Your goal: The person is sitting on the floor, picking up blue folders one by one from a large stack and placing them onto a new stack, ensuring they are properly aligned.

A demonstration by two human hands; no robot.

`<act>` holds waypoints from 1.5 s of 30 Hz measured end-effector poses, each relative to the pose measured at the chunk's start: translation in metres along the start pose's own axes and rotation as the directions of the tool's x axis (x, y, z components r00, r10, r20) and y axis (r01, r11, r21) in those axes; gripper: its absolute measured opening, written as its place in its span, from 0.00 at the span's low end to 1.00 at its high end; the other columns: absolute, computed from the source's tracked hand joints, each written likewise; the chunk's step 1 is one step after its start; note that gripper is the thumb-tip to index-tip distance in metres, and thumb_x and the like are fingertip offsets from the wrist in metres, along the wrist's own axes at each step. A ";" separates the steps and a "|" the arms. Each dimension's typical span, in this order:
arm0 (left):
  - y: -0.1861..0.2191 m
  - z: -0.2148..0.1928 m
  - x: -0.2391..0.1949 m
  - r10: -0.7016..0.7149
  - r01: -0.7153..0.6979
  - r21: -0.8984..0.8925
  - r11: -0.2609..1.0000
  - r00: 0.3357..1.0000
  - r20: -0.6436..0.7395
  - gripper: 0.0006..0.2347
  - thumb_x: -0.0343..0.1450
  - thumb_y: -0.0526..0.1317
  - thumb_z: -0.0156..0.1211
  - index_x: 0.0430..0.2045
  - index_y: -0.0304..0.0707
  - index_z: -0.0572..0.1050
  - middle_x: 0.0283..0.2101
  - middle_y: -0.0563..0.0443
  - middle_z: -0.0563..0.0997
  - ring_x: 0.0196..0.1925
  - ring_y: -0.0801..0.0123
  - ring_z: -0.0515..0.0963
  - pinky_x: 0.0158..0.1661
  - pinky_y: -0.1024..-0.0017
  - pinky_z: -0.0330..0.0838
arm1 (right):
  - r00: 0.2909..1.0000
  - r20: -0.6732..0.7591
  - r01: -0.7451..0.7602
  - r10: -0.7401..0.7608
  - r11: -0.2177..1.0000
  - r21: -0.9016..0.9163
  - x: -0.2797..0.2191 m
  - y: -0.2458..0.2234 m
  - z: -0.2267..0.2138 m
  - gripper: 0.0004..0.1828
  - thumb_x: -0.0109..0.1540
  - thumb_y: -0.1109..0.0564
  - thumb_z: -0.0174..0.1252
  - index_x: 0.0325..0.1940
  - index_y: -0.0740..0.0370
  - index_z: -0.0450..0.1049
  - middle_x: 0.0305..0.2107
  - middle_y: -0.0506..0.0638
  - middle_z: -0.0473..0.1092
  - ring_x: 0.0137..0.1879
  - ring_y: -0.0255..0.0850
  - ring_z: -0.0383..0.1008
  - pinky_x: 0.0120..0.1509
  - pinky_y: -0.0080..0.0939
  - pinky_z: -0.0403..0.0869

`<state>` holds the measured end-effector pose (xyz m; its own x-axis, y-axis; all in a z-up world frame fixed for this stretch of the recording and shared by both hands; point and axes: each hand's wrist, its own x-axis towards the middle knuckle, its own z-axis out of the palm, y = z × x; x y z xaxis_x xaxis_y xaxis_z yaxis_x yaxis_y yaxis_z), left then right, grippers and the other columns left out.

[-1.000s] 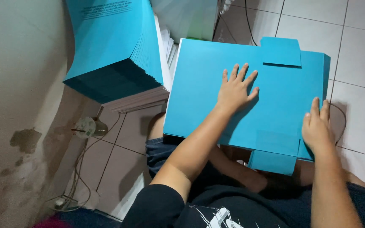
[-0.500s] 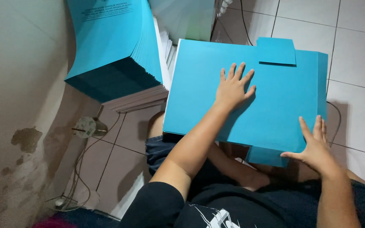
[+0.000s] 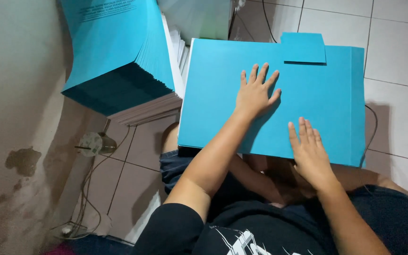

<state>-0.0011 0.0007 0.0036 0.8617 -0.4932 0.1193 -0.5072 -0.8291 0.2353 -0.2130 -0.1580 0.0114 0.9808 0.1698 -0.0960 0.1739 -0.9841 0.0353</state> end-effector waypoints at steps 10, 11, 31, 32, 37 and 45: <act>0.001 -0.008 -0.002 -0.030 0.030 -0.020 0.999 1.000 0.008 0.26 0.77 0.62 0.38 0.72 0.65 0.61 0.78 0.50 0.57 0.81 0.53 0.52 0.75 0.39 0.44 | 0.971 0.236 -0.083 0.021 0.963 0.257 0.047 0.040 -0.009 0.53 0.65 0.21 0.39 0.84 0.49 0.35 0.80 0.58 0.29 0.84 0.58 0.27 0.83 0.61 0.31; 0.001 -0.009 -0.003 -0.021 0.021 -0.024 0.999 1.000 0.010 0.26 0.77 0.61 0.38 0.72 0.65 0.61 0.78 0.50 0.57 0.81 0.52 0.52 0.74 0.39 0.44 | 0.980 0.186 -0.123 0.077 0.960 0.251 0.059 0.040 -0.012 0.51 0.67 0.22 0.35 0.84 0.54 0.38 0.80 0.61 0.32 0.84 0.60 0.30 0.83 0.62 0.34; -0.003 0.009 0.004 0.025 -0.025 0.006 1.000 0.999 -0.046 0.28 0.77 0.61 0.41 0.73 0.60 0.57 0.78 0.47 0.53 0.80 0.47 0.50 0.72 0.36 0.45 | 0.944 0.122 -0.330 0.308 0.894 0.302 0.241 0.078 -0.043 0.43 0.72 0.37 0.33 0.82 0.66 0.33 0.79 0.58 0.30 0.84 0.50 0.24 0.84 0.55 0.32; -0.003 0.012 0.004 0.022 -0.022 0.003 1.000 0.997 -0.080 0.27 0.76 0.61 0.42 0.72 0.60 0.59 0.78 0.47 0.54 0.80 0.47 0.51 0.72 0.36 0.46 | 0.953 0.073 -0.303 0.294 0.907 0.292 0.244 0.079 -0.038 0.42 0.72 0.38 0.33 0.82 0.67 0.36 0.79 0.61 0.33 0.83 0.52 0.27 0.84 0.56 0.32; -0.002 0.016 0.002 0.011 -0.010 0.005 1.000 0.995 -0.102 0.28 0.76 0.62 0.44 0.72 0.61 0.59 0.78 0.48 0.55 0.80 0.49 0.52 0.72 0.36 0.48 | 0.979 -0.144 -0.108 0.145 0.965 0.239 0.265 0.109 0.005 0.37 0.74 0.44 0.36 0.79 0.74 0.48 0.75 0.68 0.50 0.80 0.60 0.42 0.80 0.63 0.39; -0.001 0.018 0.003 -0.009 0.009 -0.004 1.000 0.988 -0.157 0.27 0.75 0.62 0.46 0.71 0.63 0.61 0.78 0.50 0.57 0.81 0.51 0.55 0.73 0.38 0.49 | 0.928 -0.373 0.033 0.009 0.994 0.105 0.303 0.112 0.033 0.24 0.75 0.46 0.46 0.64 0.69 0.68 0.56 0.65 0.71 0.65 0.60 0.65 0.78 0.63 0.49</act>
<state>0.0014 -0.0045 -0.0141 0.8583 -0.4381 0.2670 -0.4996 -0.8322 0.2406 0.1006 -0.2186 -0.0461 0.9445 0.1681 0.2821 0.1956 -0.9780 -0.0721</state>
